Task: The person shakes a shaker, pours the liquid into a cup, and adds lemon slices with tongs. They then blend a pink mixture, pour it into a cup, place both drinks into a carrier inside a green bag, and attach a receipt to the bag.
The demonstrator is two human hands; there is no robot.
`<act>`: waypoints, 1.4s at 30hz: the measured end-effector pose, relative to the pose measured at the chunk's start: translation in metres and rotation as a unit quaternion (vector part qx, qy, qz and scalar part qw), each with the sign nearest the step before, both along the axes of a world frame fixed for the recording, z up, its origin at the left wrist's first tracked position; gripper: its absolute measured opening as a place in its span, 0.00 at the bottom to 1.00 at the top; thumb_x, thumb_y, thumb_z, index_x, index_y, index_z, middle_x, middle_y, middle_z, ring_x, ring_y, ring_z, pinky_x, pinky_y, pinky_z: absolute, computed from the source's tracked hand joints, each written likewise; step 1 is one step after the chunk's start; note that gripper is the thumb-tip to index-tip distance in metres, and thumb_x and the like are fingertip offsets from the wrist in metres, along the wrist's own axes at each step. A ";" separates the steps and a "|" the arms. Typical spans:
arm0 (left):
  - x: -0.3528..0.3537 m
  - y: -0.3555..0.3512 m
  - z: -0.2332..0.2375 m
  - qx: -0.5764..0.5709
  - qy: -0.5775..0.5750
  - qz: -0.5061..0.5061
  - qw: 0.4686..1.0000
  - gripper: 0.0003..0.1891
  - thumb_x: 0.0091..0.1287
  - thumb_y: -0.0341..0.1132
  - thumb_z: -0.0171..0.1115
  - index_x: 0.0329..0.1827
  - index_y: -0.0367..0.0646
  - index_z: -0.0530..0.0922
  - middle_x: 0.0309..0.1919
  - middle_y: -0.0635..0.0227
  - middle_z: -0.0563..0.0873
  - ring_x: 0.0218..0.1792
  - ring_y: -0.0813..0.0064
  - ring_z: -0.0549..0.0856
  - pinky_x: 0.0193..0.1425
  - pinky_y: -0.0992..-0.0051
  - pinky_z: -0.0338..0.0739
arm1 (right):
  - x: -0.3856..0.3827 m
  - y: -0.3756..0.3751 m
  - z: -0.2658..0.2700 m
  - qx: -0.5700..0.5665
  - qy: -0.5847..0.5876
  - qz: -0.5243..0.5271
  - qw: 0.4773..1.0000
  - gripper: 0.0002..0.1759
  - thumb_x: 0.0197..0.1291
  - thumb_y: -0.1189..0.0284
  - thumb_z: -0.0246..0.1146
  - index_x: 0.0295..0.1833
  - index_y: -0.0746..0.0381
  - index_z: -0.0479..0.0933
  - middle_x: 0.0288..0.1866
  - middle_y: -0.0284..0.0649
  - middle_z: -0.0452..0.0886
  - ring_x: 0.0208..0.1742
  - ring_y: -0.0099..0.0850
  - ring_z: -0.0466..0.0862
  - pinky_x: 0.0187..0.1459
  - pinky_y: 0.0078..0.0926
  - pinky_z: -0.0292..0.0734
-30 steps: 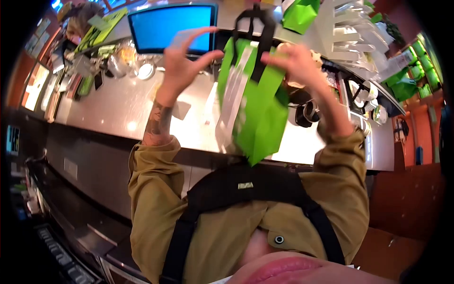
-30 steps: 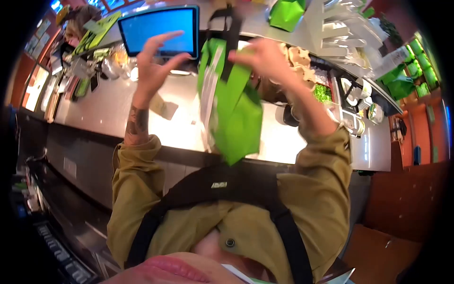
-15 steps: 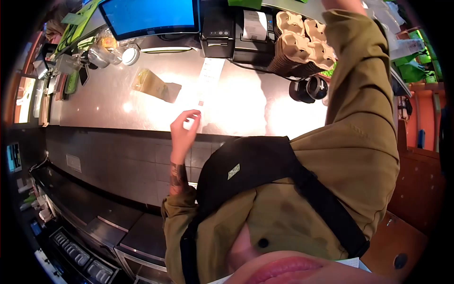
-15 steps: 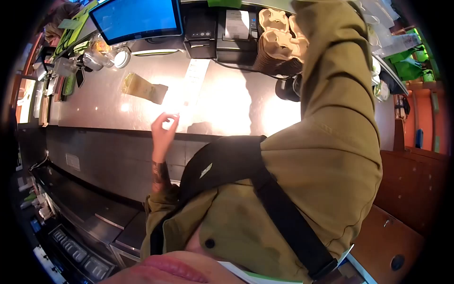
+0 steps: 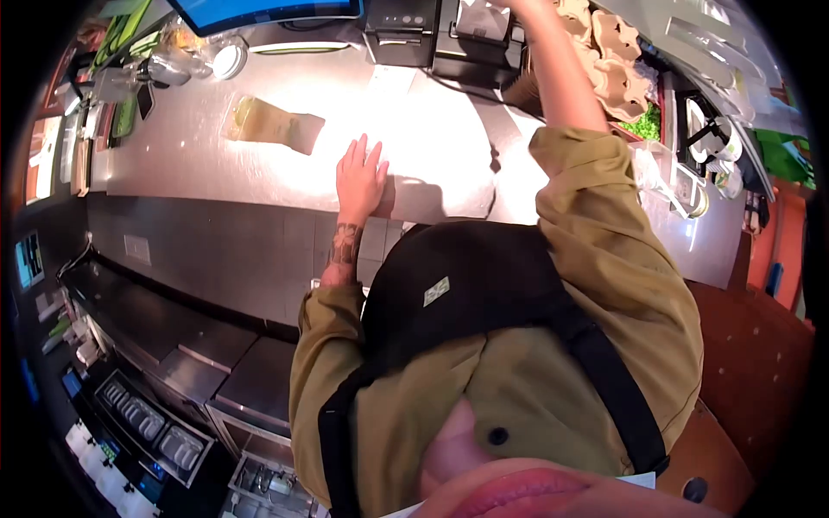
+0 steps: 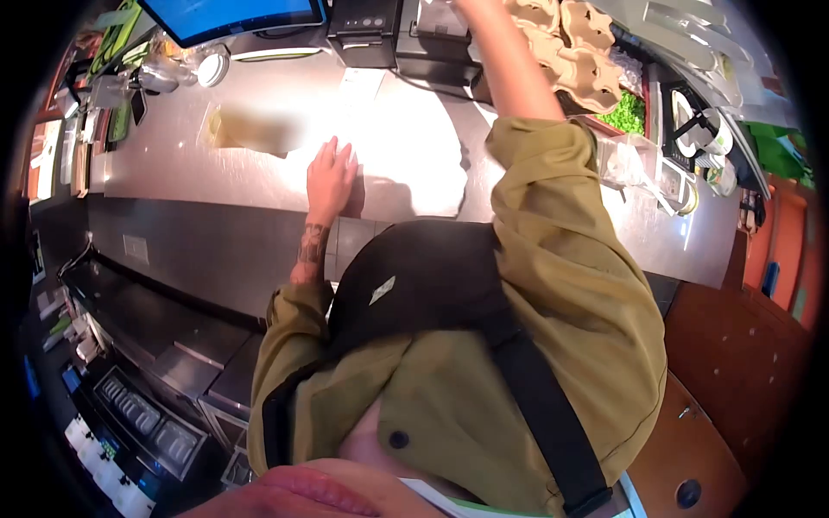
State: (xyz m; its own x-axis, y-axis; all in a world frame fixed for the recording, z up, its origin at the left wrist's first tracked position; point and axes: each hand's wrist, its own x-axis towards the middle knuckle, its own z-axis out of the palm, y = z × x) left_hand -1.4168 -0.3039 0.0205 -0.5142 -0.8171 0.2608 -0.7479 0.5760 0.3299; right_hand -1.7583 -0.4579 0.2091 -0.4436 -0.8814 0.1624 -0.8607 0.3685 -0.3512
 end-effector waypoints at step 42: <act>0.060 -0.063 0.160 0.290 0.304 -0.077 0.904 0.60 0.30 0.31 0.86 0.72 0.39 0.59 0.63 0.63 0.71 0.62 0.67 0.73 0.66 0.66 0.72 | -0.122 0.322 -0.137 -0.189 -0.115 0.066 0.973 0.53 0.29 0.63 0.82 0.67 0.58 0.68 0.63 0.44 0.75 0.64 0.41 0.75 0.65 0.37 0.70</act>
